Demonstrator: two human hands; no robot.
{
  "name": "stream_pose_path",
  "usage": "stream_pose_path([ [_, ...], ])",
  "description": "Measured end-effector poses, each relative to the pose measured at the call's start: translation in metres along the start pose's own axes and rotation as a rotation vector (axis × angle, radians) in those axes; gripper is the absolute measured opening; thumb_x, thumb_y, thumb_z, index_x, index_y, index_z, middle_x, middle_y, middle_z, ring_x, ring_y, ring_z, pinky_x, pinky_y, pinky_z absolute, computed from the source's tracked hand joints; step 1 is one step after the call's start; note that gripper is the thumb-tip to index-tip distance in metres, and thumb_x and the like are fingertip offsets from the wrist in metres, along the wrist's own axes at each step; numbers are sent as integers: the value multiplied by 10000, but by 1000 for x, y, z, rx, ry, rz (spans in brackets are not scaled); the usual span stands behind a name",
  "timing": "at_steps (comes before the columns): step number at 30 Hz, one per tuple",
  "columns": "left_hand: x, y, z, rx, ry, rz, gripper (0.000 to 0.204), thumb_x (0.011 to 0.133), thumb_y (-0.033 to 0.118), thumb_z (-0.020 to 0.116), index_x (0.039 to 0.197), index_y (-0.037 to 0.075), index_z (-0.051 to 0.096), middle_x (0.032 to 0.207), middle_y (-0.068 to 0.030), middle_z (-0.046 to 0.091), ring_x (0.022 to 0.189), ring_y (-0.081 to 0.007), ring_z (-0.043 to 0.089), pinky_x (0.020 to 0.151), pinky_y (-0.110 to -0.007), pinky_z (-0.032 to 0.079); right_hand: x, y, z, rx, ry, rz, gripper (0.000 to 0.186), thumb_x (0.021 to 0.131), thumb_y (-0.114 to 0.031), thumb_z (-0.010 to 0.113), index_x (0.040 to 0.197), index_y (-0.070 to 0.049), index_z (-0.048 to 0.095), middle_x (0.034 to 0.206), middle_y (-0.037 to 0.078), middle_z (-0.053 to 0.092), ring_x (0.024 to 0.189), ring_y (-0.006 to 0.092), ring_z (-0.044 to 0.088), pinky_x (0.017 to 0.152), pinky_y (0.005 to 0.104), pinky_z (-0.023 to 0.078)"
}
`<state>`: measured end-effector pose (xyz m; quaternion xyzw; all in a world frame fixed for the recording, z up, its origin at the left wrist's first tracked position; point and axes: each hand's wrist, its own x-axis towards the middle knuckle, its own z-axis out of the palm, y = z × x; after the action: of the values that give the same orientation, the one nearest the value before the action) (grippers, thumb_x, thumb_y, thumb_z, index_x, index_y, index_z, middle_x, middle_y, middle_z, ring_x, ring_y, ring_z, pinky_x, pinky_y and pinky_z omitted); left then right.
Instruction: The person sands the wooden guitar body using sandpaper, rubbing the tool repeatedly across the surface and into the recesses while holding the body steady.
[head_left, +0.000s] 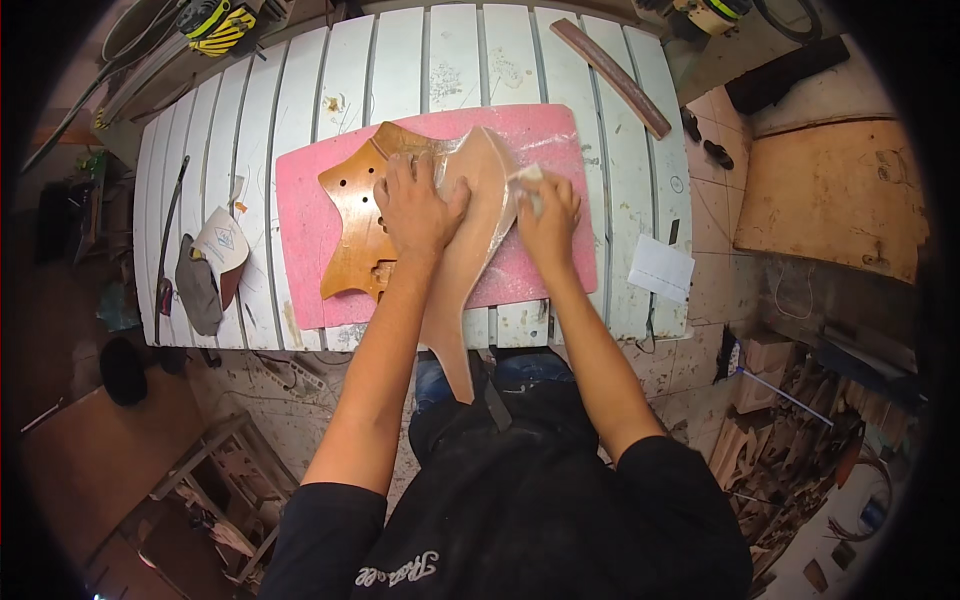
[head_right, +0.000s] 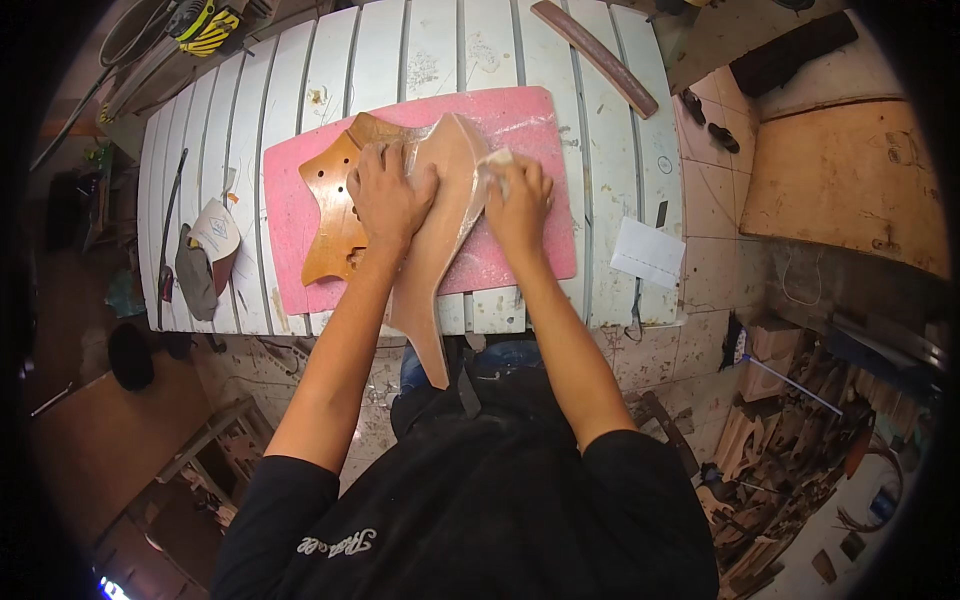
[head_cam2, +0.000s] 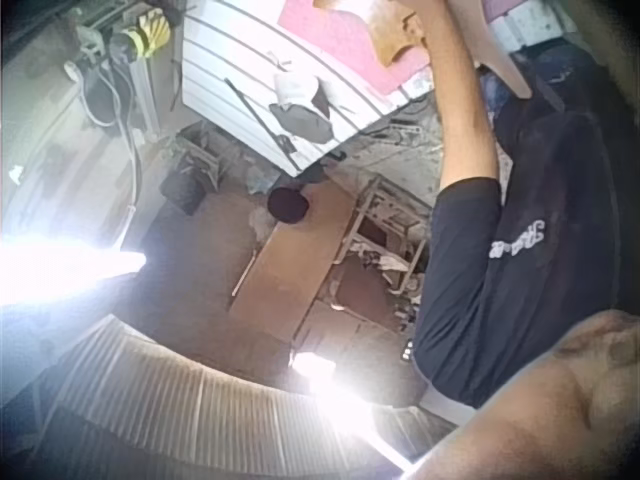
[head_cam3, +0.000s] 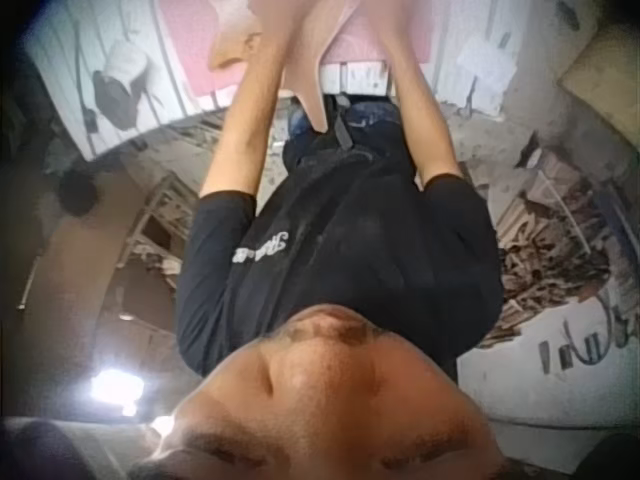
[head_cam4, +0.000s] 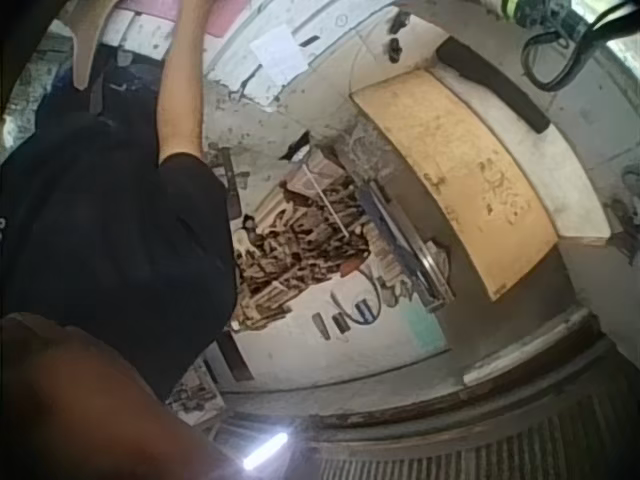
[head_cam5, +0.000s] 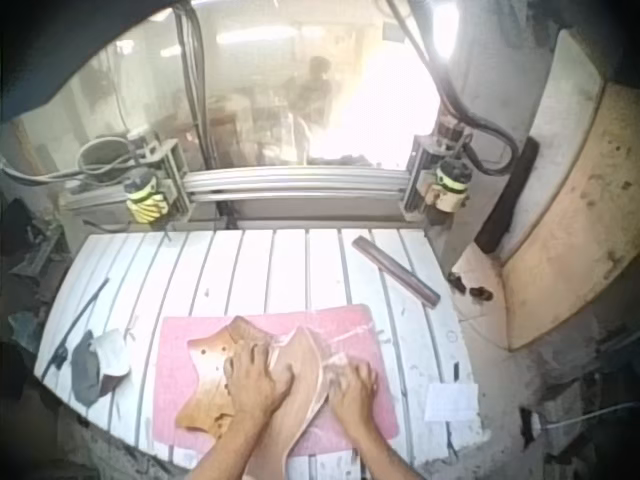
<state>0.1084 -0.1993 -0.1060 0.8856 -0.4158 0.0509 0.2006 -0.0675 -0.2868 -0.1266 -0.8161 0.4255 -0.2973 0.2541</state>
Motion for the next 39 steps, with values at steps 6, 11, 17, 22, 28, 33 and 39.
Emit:
stream_pose_path([
  [6,-1,-4,4,21,113,38,637,856,500,724,1308,52,686,1328,-187,615,1326,-339,545,1094,-528,380,-60,-20,-4,-51,-52,-3,262,889,-118,784,1147,-163,791,1287,123,636,1219,373,555,1065,515,438],
  [11,1,0,-2,-10,-2,-2,676,866,537,695,1349,66,664,1397,-198,594,1402,-347,490,1164,-552,340,10,-1,6,46,-11,46,248,900,-117,776,1143,-166,791,1285,116,637,1240,366,550,1080,514,433],
  [17,0,-4,2,3,37,-2,674,864,534,704,1342,60,666,1388,-200,598,1399,-353,493,1166,-556,342,-71,-27,-6,78,-47,-49,257,910,-101,763,1161,-152,776,1286,118,637,1233,383,541,1085,513,434],
  [22,-1,-2,3,1,44,20,675,866,536,704,1343,59,672,1393,-199,598,1402,-354,493,1168,-563,338,21,2,6,115,-20,121,312,891,-116,784,1198,-175,778,1307,109,640,1234,377,543,1126,521,415],
  [28,-1,-2,0,34,70,19,641,864,503,721,1319,52,685,1358,-195,616,1345,-343,539,1102,-520,375,-69,-20,-3,64,-77,-47,264,884,-118,781,1145,-155,771,1287,141,629,1210,386,550,1077,509,436],
  [33,1,2,0,-16,23,3,649,862,530,706,1301,52,683,1386,-202,592,1395,-349,490,1143,-552,352,0,0,10,104,-32,58,238,899,-139,774,1132,-181,799,1287,136,626,1212,370,554,1098,498,424],
  [39,0,-3,0,32,66,15,642,858,498,728,1317,53,683,1362,-193,607,1353,-346,531,1124,-526,359,-77,-22,2,161,-62,-84,302,875,-52,774,1154,-164,800,1295,162,626,1234,363,554,1107,470,403],
])
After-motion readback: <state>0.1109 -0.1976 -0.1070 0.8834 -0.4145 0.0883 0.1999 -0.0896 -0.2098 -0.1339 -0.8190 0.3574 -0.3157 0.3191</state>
